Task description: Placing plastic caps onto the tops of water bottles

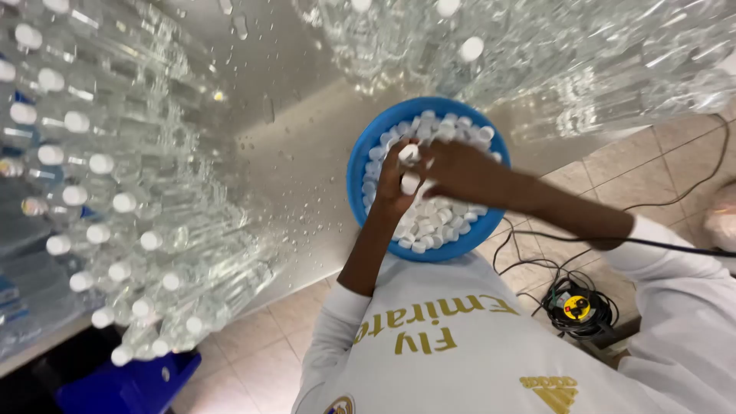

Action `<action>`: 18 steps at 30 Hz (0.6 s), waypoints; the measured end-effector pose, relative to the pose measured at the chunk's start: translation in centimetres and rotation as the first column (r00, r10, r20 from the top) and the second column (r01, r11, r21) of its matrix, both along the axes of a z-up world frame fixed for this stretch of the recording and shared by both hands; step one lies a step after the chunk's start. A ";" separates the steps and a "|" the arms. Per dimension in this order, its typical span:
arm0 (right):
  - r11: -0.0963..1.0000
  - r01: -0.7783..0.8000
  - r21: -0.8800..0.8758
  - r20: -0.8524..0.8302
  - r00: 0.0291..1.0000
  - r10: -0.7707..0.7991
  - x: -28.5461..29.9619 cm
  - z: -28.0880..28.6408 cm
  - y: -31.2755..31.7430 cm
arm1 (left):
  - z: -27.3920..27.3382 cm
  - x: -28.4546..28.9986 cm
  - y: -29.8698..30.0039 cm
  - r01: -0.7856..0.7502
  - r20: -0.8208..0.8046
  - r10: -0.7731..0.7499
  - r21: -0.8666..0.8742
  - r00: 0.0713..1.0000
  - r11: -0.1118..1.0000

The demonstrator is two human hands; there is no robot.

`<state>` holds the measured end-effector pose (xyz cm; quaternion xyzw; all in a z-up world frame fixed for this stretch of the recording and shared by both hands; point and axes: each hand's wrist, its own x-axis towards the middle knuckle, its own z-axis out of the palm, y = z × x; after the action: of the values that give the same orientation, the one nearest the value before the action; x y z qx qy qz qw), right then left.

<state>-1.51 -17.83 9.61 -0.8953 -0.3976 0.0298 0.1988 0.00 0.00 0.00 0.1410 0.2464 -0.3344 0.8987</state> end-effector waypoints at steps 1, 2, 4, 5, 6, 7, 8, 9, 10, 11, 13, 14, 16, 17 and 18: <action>1.000 0.014 -0.008 0.007 1.000 -0.014 -0.2 0.3 0.3 | -0.3 0.1 -0.2 0.014 0.007 -0.014 -0.008 1.000 1.000; 0.990 -0.007 -0.142 0.089 0.996 0.019 -0.4 0.6 0.7 | -0.6 0.2 -0.5 0.035 0.006 -0.036 0.021 0.999 0.999; 0.961 -0.012 -0.277 0.155 0.986 0.057 -0.8 2.1 1.0 | -0.1 -0.5 -0.6 0.064 -0.003 -0.064 0.049 0.998 0.997; 0.981 -0.005 -0.191 0.054 0.998 0.016 -0.1 3.4 0.9 | 0.8 -0.2 -0.4 0.072 0.015 -0.073 0.051 0.997 0.996; 0.994 0.010 -0.105 -0.049 0.999 -0.015 0.5 4.7 0.8 | 1.7 0.0 -0.3 0.081 0.033 -0.082 0.052 0.996 0.995; 0.994 0.017 -0.107 -0.040 0.999 -0.022 2.0 5.8 -0.4 | 0.4 0.0 -0.4 0.086 0.042 -0.089 0.050 0.995 0.995; 0.993 0.119 0.015 -0.068 0.991 -0.117 3.5 6.9 -1.5 | -0.9 0.0 -0.5 0.109 0.040 -0.111 0.064 0.993 0.992; 0.966 0.219 0.135 -0.109 0.973 -0.205 4.8 8.0 -2.8 | -2.3 -0.1 -0.7 0.129 0.035 -0.132 0.078 0.991 0.989; 0.966 0.223 0.134 -0.102 0.972 -0.210 7.2 7.4 -5.4 | -1.1 -0.2 -0.7 0.133 0.042 -0.137 0.076 0.990 0.988; 0.935 0.334 0.121 0.047 0.939 -0.341 9.6 6.7 -7.9 | 0.1 -0.2 -0.6 0.095 0.054 -0.100 0.083 0.994 0.992; 0.890 0.439 0.128 0.203 0.866 -0.456 13.3 5.4 -12.0 | 1.6 -0.6 -0.5 0.058 0.072 -0.064 0.087 0.995 0.995; 0.899 0.424 0.109 0.182 0.880 -0.438 14.6 4.6 -13.7 | 1.9 -0.8 -0.5 0.071 0.068 -0.079 0.118 0.995 0.991; 0.907 0.411 0.096 0.178 0.889 -0.422 16.4 4.4 -15.1 | 2.5 -0.3 -0.2 0.084 0.083 -0.097 0.148 0.992 0.985; 0.888 0.447 0.105 0.002 0.893 -0.450 16.5 4.8 -14.8 | 3.0 -0.5 0.0 0.091 0.064 -0.104 0.177 0.993 0.980; 0.870 0.482 0.107 -0.175 0.870 -0.461 16.6 5.1 -14.5 | 3.3 -0.6 0.2 0.099 0.046 -0.110 0.206 0.993 0.974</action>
<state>15.11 -32.30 14.76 -0.9436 -0.1523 0.0155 0.2936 -0.65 0.17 3.30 0.2542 0.2459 -0.3501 0.8674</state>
